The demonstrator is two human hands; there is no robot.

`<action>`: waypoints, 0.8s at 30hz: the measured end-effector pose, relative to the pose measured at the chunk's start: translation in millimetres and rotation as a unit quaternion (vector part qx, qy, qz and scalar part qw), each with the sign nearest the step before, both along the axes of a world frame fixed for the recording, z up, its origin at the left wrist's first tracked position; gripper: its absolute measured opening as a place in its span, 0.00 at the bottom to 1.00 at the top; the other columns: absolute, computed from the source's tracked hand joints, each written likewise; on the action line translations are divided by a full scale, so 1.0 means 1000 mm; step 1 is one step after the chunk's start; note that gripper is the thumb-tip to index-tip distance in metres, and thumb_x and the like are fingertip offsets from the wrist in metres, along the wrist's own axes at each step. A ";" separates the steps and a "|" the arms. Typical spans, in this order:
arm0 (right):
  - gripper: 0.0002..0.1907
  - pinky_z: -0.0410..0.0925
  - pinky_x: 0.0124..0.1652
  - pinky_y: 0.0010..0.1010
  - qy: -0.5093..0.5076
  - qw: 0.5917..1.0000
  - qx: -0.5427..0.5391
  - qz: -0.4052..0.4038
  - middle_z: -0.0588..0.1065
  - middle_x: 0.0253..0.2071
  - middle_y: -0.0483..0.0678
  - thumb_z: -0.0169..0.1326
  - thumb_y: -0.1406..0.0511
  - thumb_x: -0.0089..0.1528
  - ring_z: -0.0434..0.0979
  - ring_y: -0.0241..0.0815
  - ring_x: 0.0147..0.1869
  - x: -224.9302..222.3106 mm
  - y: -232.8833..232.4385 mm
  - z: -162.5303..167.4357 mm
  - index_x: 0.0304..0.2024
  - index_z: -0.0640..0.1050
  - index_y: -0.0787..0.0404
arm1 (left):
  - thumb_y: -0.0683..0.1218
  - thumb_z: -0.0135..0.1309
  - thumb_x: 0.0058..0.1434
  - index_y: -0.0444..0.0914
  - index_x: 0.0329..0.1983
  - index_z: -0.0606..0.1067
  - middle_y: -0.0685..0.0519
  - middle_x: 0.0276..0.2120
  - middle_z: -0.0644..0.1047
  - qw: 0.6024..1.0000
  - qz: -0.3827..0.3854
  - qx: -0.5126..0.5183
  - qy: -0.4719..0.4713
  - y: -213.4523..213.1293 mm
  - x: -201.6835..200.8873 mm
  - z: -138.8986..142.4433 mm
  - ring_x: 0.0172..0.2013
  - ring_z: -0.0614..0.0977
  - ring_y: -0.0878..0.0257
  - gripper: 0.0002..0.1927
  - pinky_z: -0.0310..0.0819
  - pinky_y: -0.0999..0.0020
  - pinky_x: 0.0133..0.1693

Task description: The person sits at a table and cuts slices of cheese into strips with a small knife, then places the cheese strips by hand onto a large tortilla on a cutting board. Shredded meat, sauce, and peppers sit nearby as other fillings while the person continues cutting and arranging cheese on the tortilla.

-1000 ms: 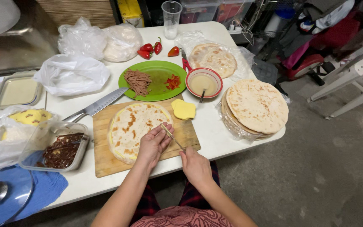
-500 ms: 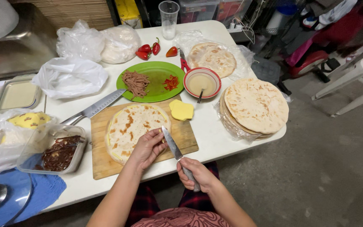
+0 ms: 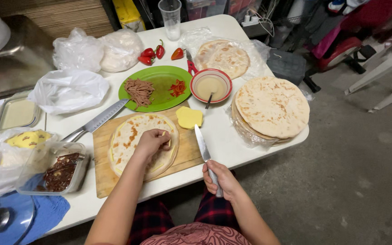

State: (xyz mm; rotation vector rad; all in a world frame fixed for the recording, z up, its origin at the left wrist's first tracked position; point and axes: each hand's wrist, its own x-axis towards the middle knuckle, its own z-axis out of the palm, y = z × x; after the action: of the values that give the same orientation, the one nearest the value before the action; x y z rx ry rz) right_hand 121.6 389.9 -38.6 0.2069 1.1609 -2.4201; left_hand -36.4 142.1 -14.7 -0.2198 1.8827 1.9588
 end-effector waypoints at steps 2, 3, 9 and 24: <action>0.16 0.58 0.15 0.25 -0.003 1.000 0.000 -0.009 0.65 0.20 0.45 0.42 0.57 0.73 0.59 0.32 0.15 0.001 0.003 -0.002 0.38 0.70 0.63 | 0.40 0.60 0.63 0.27 0.40 0.78 0.51 0.26 0.78 0.999 -0.009 -0.044 0.015 0.008 -0.006 0.000 0.22 0.78 0.64 0.09 0.78 0.69 0.29; 0.17 0.58 0.15 0.25 -0.006 1.000 -0.002 -0.012 0.65 0.20 0.45 0.42 0.57 0.73 0.59 0.32 0.15 0.002 0.004 -0.003 0.38 0.70 0.63 | 0.40 0.60 0.63 0.27 0.39 0.78 0.51 0.25 0.78 0.997 -0.012 -0.073 0.023 0.013 -0.008 0.001 0.22 0.78 0.65 0.09 0.77 0.70 0.28; 0.17 0.58 0.15 0.25 -0.014 1.000 0.001 -0.018 0.65 0.20 0.45 0.42 0.56 0.73 0.59 0.32 0.14 0.006 0.007 -0.006 0.38 0.70 0.63 | 0.42 0.60 0.63 0.28 0.36 0.78 0.50 0.23 0.78 0.990 -0.008 -0.141 0.030 0.026 -0.008 0.006 0.20 0.78 0.64 0.09 0.76 0.69 0.25; 0.17 0.57 0.15 0.25 -0.012 0.999 0.050 -0.008 0.66 0.19 0.44 0.43 0.56 0.73 0.59 0.32 0.14 0.012 -0.004 -0.015 0.38 0.71 0.62 | 0.42 0.55 0.66 0.27 0.46 0.75 0.43 0.39 0.79 0.995 0.074 0.064 -0.021 -0.015 0.006 0.003 0.35 0.83 0.57 0.12 0.84 0.65 0.39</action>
State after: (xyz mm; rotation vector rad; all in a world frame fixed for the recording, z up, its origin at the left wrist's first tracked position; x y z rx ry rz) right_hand 133.6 386.0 -53.7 0.2773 1.2754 -2.3675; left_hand -30.4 127.5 -11.2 -0.3696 1.7522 2.1455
